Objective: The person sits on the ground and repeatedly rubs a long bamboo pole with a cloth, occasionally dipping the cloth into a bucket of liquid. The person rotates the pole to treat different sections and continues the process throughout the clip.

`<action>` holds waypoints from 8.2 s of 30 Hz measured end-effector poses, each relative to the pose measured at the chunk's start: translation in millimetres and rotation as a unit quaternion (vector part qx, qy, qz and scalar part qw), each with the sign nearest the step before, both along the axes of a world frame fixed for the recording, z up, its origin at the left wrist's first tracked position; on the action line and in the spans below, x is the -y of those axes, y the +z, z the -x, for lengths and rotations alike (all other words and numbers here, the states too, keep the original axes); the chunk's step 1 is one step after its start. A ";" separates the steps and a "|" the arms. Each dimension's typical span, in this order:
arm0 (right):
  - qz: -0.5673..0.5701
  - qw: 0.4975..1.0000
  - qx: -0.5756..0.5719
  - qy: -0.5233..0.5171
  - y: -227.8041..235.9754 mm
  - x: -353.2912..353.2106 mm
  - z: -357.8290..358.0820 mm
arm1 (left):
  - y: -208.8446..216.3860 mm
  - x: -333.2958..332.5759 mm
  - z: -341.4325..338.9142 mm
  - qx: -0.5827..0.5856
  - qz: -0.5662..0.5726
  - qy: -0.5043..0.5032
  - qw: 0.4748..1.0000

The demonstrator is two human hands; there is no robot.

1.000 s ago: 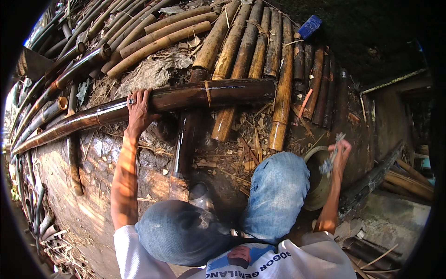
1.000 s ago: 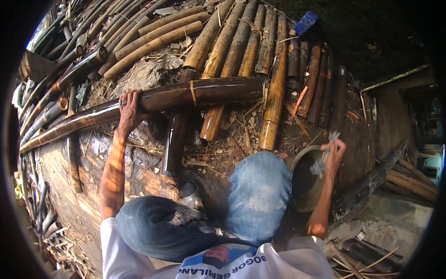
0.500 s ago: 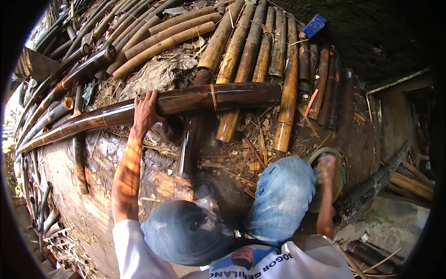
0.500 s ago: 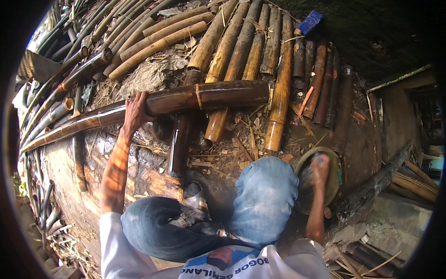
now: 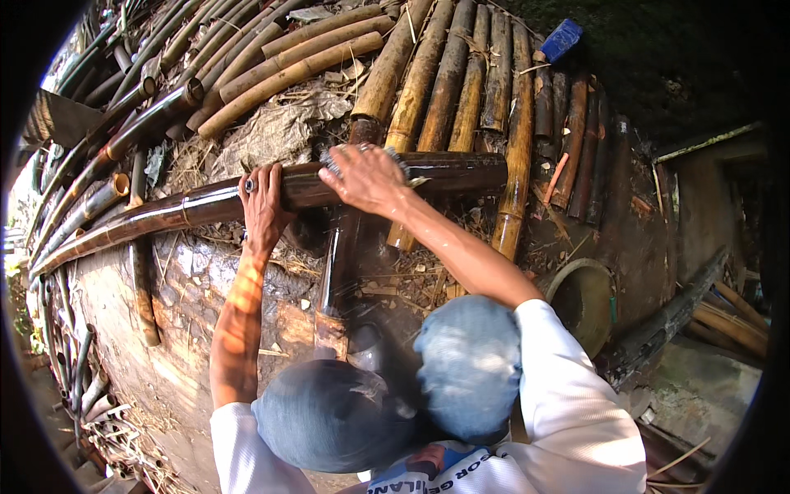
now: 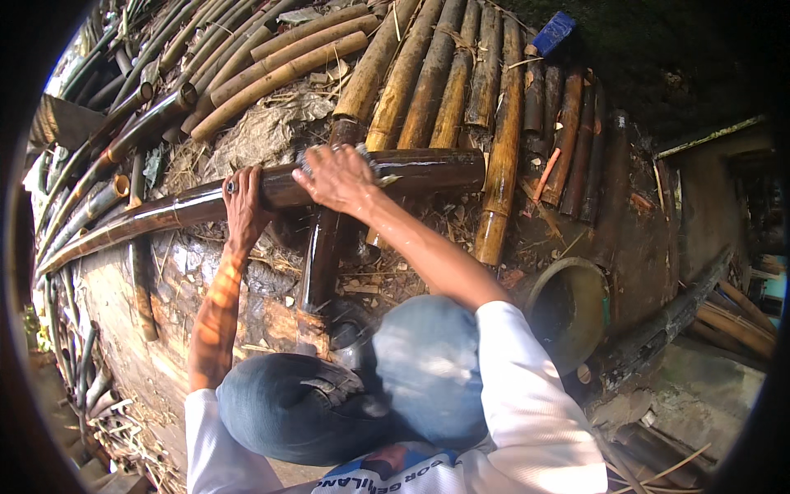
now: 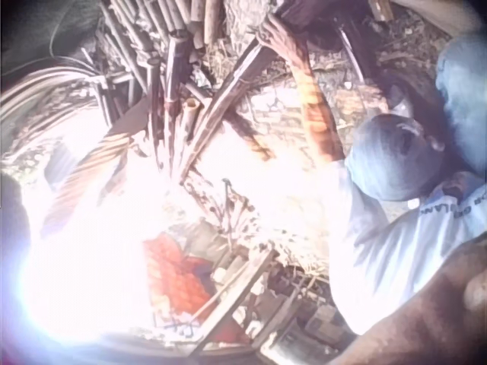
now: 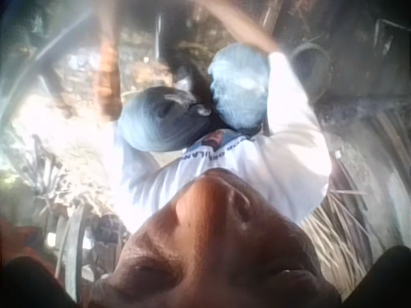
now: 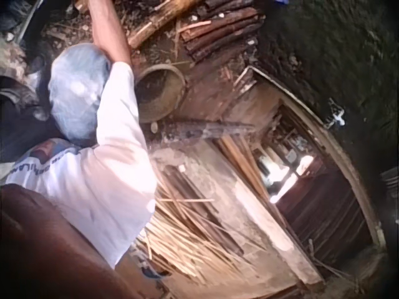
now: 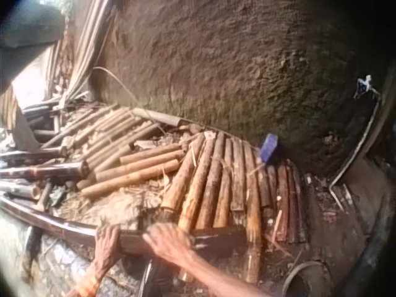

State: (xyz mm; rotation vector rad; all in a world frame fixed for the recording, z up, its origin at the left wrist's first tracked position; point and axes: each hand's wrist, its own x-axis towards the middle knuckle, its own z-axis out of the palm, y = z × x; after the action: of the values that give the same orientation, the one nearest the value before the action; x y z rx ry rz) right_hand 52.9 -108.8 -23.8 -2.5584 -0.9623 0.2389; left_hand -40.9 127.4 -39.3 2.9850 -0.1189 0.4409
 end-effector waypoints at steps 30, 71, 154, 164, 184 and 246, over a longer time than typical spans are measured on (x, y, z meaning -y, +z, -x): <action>-0.054 0.996 0.074 -0.003 -10.1 16.3 -3.7 | -44.2 23.6 20.0 0.173 -0.022 0.065 0.982; -0.023 0.958 0.241 -0.152 -50.4 242.7 -34.7 | -2.8 -25.1 8.3 0.081 -0.096 -0.001 0.992; -0.097 0.992 -0.054 -0.056 -33.1 56.1 36.1 | 38.5 -39.9 40.4 -0.188 -0.082 -0.025 0.978; -0.023 0.983 0.145 -0.108 -46.6 162.8 67.3 | 41.9 -26.5 37.5 -0.218 -0.049 -0.061 0.973; -0.001 0.989 -0.016 -0.147 -19.2 118.5 45.8 | 41.5 -25.1 58.1 -0.176 -0.086 -0.031 0.980; 0.055 0.948 0.138 -0.282 -43.6 283.0 4.9 | -22.9 17.0 81.3 0.087 -0.093 0.027 0.991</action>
State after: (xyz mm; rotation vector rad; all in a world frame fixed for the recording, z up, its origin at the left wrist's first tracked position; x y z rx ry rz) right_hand 48.0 -391.7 -67.4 -2.8915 -0.2673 -0.2410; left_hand -122.2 110.4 -62.2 3.1328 -0.1015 0.7372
